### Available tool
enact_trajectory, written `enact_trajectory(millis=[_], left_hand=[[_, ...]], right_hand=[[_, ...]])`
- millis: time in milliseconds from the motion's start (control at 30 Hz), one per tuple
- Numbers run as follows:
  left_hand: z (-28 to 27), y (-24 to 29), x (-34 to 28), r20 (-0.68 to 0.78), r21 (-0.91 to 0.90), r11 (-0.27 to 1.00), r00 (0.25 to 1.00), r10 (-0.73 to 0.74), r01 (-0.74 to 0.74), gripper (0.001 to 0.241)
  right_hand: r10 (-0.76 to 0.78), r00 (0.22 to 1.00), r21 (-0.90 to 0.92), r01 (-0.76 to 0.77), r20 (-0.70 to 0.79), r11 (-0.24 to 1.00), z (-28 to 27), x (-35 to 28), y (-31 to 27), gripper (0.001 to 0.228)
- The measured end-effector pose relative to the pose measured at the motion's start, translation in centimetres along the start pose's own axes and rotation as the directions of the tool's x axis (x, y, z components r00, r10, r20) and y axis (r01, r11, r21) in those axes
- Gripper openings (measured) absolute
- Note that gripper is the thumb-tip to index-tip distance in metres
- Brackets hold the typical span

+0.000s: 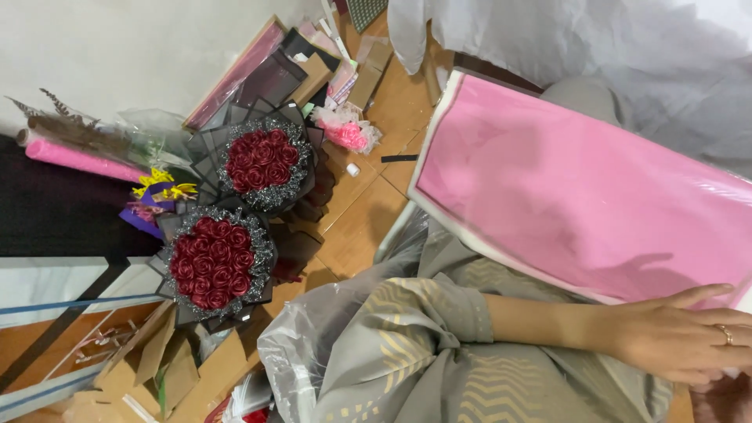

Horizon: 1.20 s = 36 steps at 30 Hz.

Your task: The person folds a sheet of pink wrapping paper with white borders on their lap, smoothing the creases and edges. They then reach down to the floor to pick up a bouquet of red roses wrapped in black mesh and place it on the table.

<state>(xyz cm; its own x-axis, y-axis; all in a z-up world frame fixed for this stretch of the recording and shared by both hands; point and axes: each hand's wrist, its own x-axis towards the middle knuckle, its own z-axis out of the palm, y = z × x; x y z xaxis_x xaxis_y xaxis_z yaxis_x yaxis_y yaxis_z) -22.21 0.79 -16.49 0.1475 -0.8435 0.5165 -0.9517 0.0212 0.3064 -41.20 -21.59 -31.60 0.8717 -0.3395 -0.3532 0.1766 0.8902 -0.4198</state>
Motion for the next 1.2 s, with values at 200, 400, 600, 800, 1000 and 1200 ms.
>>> enact_trajectory(millis=[200,400,600,800,1000,1200], left_hand=[[0.0,0.2,0.2,-0.274,-0.131,0.99,0.958,-0.087,0.052,0.041],[-2.2,0.1,0.6,-0.378,-0.106,0.993,0.922,-0.082,0.045,0.033],[-2.9,0.1,0.5,-0.368,-0.026,0.989,0.918,-0.147,0.148,0.03],[-1.8,0.3,0.8,-0.386,0.056,0.98,0.91,-0.153,0.189,0.036],[0.5,0.6,1.2,-0.361,0.06,0.984,0.923,-0.135,0.167,0.041],[1.3,0.4,1.3,-0.444,-0.041,0.998,0.894,-0.053,0.039,0.017]], right_hand=[[-0.081,0.986,-0.098,0.096,0.146,0.991,1.7,1.0,0.1,0.029],[-0.101,0.992,-0.497,0.123,0.072,0.859,6.9,0.0,1.3,0.026],[-0.152,0.988,-0.802,0.086,-0.006,0.591,13.1,-1.6,2.9,0.024],[-0.055,0.978,-0.978,0.195,0.2,-0.077,-10.0,6.2,-4.2,0.011],[-0.104,0.99,-0.274,0.127,0.096,0.953,0.0,1.5,-1.7,0.012],[0.01,0.762,0.583,-0.503,0.647,0.638,-4.6,10.7,-2.3,0.029]])
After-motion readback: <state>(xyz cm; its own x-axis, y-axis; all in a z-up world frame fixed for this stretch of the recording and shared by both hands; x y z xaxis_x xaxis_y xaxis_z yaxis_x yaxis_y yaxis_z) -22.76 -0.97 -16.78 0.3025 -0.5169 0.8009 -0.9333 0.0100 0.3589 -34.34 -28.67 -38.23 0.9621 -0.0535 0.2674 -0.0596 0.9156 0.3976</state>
